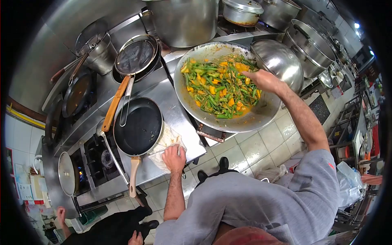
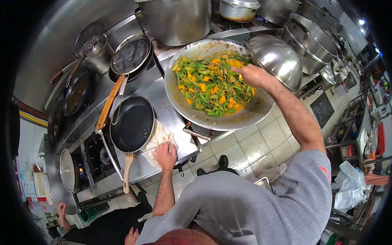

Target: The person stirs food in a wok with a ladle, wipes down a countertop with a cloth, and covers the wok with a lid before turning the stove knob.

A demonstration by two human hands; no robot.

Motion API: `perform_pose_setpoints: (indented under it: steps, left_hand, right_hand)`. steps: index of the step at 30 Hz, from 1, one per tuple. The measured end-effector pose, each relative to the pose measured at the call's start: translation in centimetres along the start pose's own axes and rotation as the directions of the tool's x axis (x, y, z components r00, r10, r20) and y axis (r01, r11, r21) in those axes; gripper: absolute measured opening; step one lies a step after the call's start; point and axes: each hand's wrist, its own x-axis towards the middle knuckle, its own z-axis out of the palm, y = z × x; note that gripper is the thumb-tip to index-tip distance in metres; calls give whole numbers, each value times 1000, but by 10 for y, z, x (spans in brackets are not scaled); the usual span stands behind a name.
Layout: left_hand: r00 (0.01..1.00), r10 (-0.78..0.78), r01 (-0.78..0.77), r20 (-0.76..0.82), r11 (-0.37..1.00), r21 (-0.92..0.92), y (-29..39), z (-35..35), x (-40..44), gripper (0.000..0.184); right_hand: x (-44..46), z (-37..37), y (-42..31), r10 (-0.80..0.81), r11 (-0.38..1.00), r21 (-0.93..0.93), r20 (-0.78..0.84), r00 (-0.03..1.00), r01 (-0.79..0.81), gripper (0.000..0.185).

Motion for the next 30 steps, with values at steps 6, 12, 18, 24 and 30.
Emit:
perform_pose_setpoints:
  steps: [6,12,18,24,30]
  left_hand:
    - [1000,-2,2,6,1000,6,0,-1,-2,17]
    - [1000,-6,6,31,1000,6,3,-6,-1,18]
    - [1000,-6,5,25,1000,17,2,-3,0,18]
    - [999,-27,26,45,999,19,2,-1,1,17]
    - [999,-21,21,37,1000,16,4,-4,2,16]
  right_hand:
    - [-103,5,-14,-92,971,-237,-193,977,45,53]
    - [-189,-30,-12,18,997,75,-227,974,-1,40]
    - [-241,-12,-19,207,965,168,-11,978,-202,33]
    - [-182,51,-32,278,960,-10,-124,953,-281,32]
    - [-75,78,3,238,971,10,-180,955,-240,34]
